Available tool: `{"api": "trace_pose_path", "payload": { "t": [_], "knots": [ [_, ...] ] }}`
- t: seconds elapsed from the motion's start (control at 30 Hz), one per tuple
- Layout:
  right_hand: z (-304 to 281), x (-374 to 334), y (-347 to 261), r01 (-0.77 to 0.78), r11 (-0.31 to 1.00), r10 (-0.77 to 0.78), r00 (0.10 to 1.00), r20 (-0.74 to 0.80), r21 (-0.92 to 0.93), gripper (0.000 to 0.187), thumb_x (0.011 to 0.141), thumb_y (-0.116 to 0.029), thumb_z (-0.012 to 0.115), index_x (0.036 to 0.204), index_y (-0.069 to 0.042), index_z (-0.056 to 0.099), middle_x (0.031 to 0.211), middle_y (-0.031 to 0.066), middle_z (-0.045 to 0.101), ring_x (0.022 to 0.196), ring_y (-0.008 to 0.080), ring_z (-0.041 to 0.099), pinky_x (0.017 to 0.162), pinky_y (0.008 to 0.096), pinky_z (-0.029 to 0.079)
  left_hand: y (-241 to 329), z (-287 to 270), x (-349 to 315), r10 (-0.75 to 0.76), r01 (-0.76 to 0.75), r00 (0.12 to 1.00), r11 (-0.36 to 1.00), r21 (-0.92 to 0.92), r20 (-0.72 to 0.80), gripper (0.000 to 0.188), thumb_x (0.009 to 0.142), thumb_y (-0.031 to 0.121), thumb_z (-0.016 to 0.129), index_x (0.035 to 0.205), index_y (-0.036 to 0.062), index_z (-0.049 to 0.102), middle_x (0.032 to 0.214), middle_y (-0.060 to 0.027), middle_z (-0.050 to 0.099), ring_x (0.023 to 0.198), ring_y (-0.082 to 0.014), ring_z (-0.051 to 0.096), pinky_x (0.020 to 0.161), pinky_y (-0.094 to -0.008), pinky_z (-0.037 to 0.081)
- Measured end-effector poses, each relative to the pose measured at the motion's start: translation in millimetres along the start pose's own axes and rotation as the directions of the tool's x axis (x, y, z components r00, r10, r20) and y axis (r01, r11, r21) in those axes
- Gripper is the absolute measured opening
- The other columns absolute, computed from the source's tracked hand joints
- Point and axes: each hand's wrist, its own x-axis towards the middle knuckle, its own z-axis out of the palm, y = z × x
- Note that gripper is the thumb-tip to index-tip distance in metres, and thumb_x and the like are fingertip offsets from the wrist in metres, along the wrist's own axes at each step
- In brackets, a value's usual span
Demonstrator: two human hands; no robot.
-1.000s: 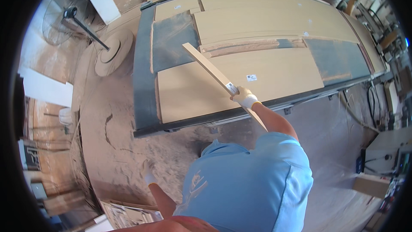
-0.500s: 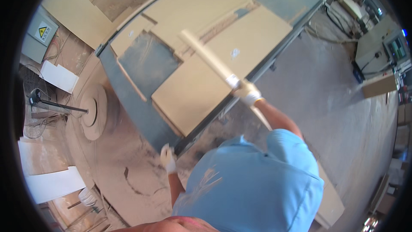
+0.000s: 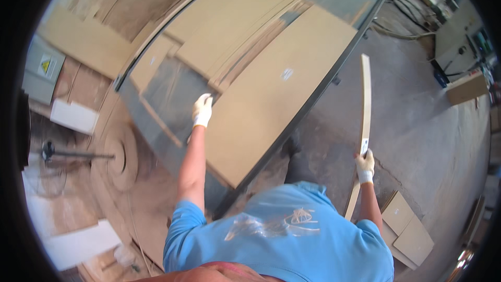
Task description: The person repeatedly picks up cut wood panels and thin strips from a workbench, carries them to a floor pile, and places them down. The person also briefly interacts with a control panel and a table saw. The task involves moving and stacking wood pieces in a workshop.
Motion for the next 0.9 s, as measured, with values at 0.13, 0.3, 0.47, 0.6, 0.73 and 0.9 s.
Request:
{"api": "trace_pose_path", "payload": {
  "t": [0.13, 0.3, 0.47, 0.6, 0.73, 0.9],
  "knots": [
    [-9, 32, -35, 0.046, 0.996, -0.052, 0.996, -0.076, -0.082, 0.032, 0.079, -0.021, 0.071, 0.103, -0.003, 0.063, 0.086, 0.0118, 0.067, 0.082, 0.0247, 0.064, 0.077, 0.0385, 0.051, 18, 7, 105, 0.238, -0.222, 0.971, 0.936, 0.273, -0.026, 0.057, 0.091, 0.028, 0.070, 0.140, 0.0065, 0.050, 0.144, -0.0212, 0.051, 0.132, -0.0393, 0.049, 0.109, -0.0459, 0.044],
    [-25, 68, -95, -0.046, 0.995, 0.024, 0.974, 0.227, 0.091, 0.042, 0.076, -0.020, 0.080, 0.109, -0.002, 0.061, 0.086, 0.0099, 0.065, 0.082, 0.0218, 0.063, 0.075, 0.0381, 0.051, -9, 24, 85, -0.179, 0.140, 0.984, 0.757, 0.639, -0.004, 0.083, 0.077, 0.042, 0.081, 0.142, 0.0057, 0.045, 0.137, -0.0193, 0.054, 0.128, -0.0366, 0.049, 0.108, -0.0447, 0.043],
    [20, 79, -144, -0.015, 1.000, 0.019, 0.954, 0.298, -0.018, 0.052, 0.077, -0.023, 0.078, 0.121, -0.001, 0.060, 0.097, 0.0125, 0.067, 0.092, 0.0231, 0.064, 0.085, 0.0374, 0.051, -40, 16, 38, -0.177, 0.086, 0.980, 0.797, 0.598, 0.094, 0.084, 0.074, 0.046, 0.083, 0.140, 0.0066, 0.049, 0.137, -0.0203, 0.054, 0.129, -0.0371, 0.049, 0.108, -0.0453, 0.043],
    [58, 124, -181, -0.051, 0.995, 0.008, 0.911, 0.412, 0.091, 0.056, 0.079, -0.028, 0.077, 0.125, -0.001, 0.059, 0.102, 0.0152, 0.069, 0.094, 0.0273, 0.067, 0.086, 0.0379, 0.052, -55, 4, 25, -0.297, 0.226, 0.955, 0.769, 0.597, 0.021, 0.070, 0.083, 0.043, 0.076, 0.139, 0.0083, 0.051, 0.139, -0.0205, 0.052, 0.130, -0.0376, 0.049, 0.106, -0.0471, 0.045],
    [106, 128, -192, 0.021, 0.987, -0.090, 0.894, 0.439, 0.160, 0.053, 0.080, -0.027, 0.076, 0.124, -0.001, 0.060, 0.096, 0.0123, 0.067, 0.087, 0.0222, 0.065, 0.081, 0.0361, 0.052, -81, -1, 18, -0.282, 0.189, 0.957, 0.770, 0.610, 0.060, 0.068, 0.082, 0.037, 0.077, 0.136, 0.0050, 0.051, 0.140, -0.0228, 0.050, 0.128, -0.0383, 0.050, 0.107, -0.0462, 0.045],
    [128, 93, -168, -0.187, 0.957, 0.049, 0.860, 0.508, 0.223, 0.044, 0.081, -0.020, 0.074, 0.118, -0.002, 0.061, 0.090, 0.0062, 0.062, 0.082, 0.0161, 0.060, 0.076, 0.0331, 0.051, -123, -15, -15, -0.433, 0.274, 0.887, 0.773, 0.573, 0.160, 0.069, 0.079, 0.031, 0.080, 0.135, 0.0014, 0.052, 0.139, -0.0255, 0.050, 0.128, -0.0399, 0.052, 0.109, -0.0450, 0.044]
  ]
}}
